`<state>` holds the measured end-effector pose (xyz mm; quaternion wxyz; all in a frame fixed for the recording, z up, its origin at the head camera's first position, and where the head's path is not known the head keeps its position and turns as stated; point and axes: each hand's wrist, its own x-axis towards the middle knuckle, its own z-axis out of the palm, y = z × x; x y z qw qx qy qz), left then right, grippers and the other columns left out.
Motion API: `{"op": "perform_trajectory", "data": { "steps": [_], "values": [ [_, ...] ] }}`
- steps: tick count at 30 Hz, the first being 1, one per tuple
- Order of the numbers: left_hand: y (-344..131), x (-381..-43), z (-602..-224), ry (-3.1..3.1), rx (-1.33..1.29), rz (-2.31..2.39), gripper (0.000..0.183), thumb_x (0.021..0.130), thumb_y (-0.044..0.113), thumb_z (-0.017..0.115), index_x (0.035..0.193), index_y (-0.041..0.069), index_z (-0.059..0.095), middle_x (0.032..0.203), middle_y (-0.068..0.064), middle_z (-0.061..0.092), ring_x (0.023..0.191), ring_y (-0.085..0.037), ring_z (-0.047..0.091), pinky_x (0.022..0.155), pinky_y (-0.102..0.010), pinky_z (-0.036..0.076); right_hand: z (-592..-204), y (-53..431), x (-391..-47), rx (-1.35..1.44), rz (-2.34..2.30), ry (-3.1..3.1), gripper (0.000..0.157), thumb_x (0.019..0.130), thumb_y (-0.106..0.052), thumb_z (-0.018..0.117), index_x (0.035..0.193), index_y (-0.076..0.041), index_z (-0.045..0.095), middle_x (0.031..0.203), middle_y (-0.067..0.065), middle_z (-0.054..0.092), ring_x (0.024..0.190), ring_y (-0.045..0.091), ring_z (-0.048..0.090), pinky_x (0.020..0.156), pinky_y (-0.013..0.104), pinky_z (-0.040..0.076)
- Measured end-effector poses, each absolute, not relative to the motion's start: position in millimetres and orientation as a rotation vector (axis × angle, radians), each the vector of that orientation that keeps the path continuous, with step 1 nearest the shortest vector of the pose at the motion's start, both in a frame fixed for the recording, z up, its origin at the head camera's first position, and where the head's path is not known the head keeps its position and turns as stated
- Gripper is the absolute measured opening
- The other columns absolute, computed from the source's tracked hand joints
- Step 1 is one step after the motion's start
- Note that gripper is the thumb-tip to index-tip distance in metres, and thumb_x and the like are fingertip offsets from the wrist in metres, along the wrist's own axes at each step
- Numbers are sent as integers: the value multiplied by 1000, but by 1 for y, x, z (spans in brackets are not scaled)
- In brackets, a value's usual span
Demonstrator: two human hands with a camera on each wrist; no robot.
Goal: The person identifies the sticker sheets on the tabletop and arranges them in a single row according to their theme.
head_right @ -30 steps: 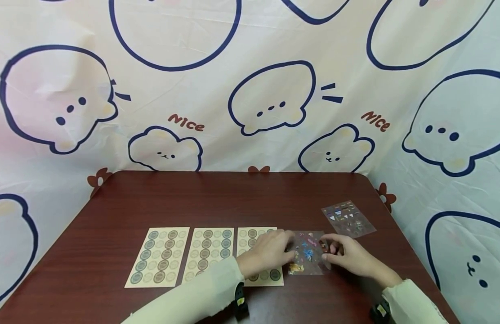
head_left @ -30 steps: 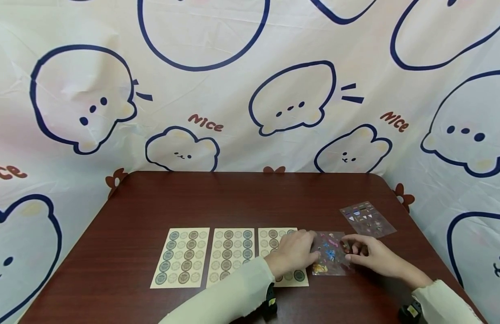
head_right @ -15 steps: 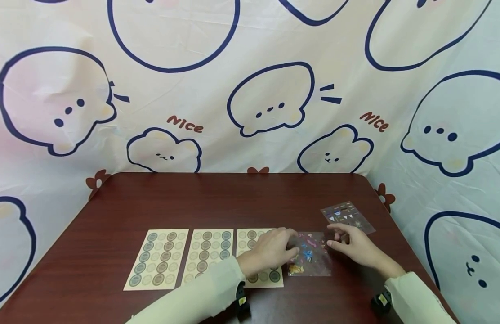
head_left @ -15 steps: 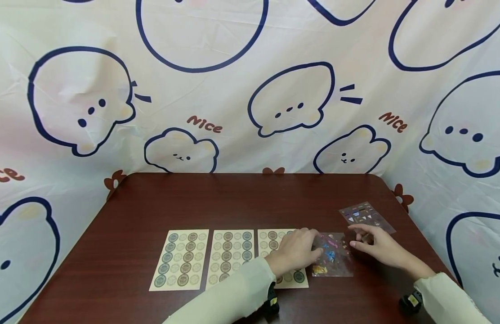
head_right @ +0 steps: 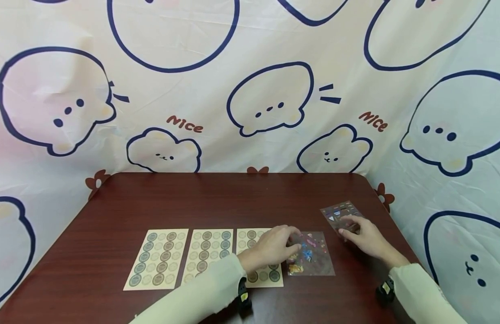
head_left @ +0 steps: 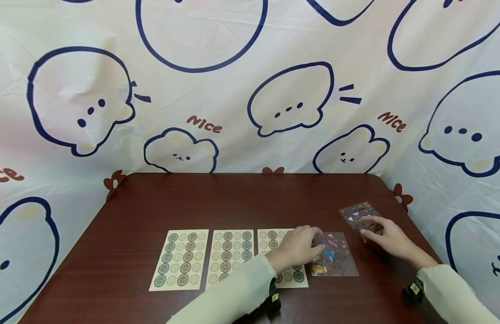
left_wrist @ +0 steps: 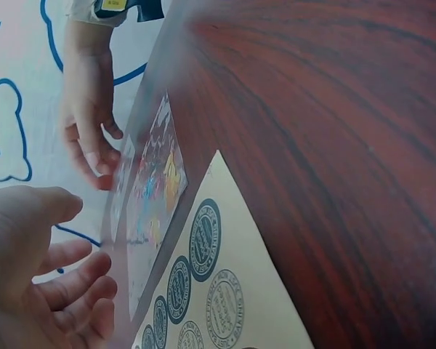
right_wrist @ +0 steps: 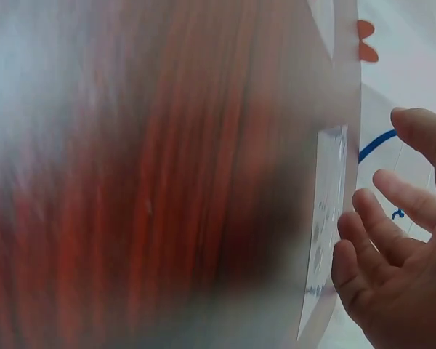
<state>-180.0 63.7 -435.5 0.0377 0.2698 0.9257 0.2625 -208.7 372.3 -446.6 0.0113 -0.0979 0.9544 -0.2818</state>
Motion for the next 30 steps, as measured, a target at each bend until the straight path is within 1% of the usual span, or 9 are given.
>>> {"op": "perform_trajectory", "data": {
  "steps": [2,4,7,9,13,20,25,28,30],
  "values": [
    [64,-181,-436,2843,834,818,35,98,36,65,129,21,67,105,6,70,82,-2,57,62,-17,43,-446,376,-211,-291,-856,2987,51,96,-34,69,133,1,60,120,25,65,94,22,63,73,35,54],
    [65,-182,-436,2844,835,826,34,97,35,65,129,22,68,103,7,69,82,-2,57,62,-17,42,-447,381,-215,-272,-830,3001,53,96,-34,69,132,3,59,125,30,61,100,33,62,79,47,55],
    [65,-182,-436,2844,834,831,34,97,35,65,128,22,68,101,7,69,85,-3,58,65,-17,43,-447,390,-219,-275,-800,3025,53,96,-30,70,133,6,58,130,34,57,113,45,57,89,62,50],
    [65,-183,-437,2838,833,837,34,97,35,65,128,22,68,102,7,69,88,-4,59,66,-18,44,-448,395,-222,-313,-782,3042,50,95,-24,71,132,8,59,132,35,55,118,49,53,93,67,46],
    [63,-183,-438,2824,828,847,33,98,34,65,128,21,68,106,7,70,91,-5,61,68,-19,45,-450,402,-224,-388,-736,3062,47,93,-15,72,131,9,60,132,38,53,121,53,49,95,69,42],
    [61,-184,-437,2796,828,844,33,99,34,64,130,22,67,105,6,70,90,-4,60,68,-19,45,-454,410,-229,-356,-658,3032,51,93,-16,71,135,9,56,136,42,45,125,59,40,98,73,35],
    [63,-185,-437,2802,821,832,34,97,35,66,129,23,67,101,7,69,88,-4,58,66,-19,43,-454,411,-233,-328,-635,3049,57,90,-19,76,134,10,56,134,41,49,120,56,46,96,70,40],
    [63,-187,-437,2794,818,845,33,97,34,66,129,23,67,100,7,69,87,-4,57,65,-18,42,-455,410,-235,-298,-641,3054,59,90,-22,77,134,11,56,133,41,49,114,55,53,93,68,46],
    [63,-188,-438,2784,816,863,33,98,34,66,129,23,68,102,7,69,88,-4,58,66,-18,43,-455,409,-237,-276,-640,3048,60,90,-24,76,134,12,55,132,41,48,112,55,55,92,67,47]
  ]
}}
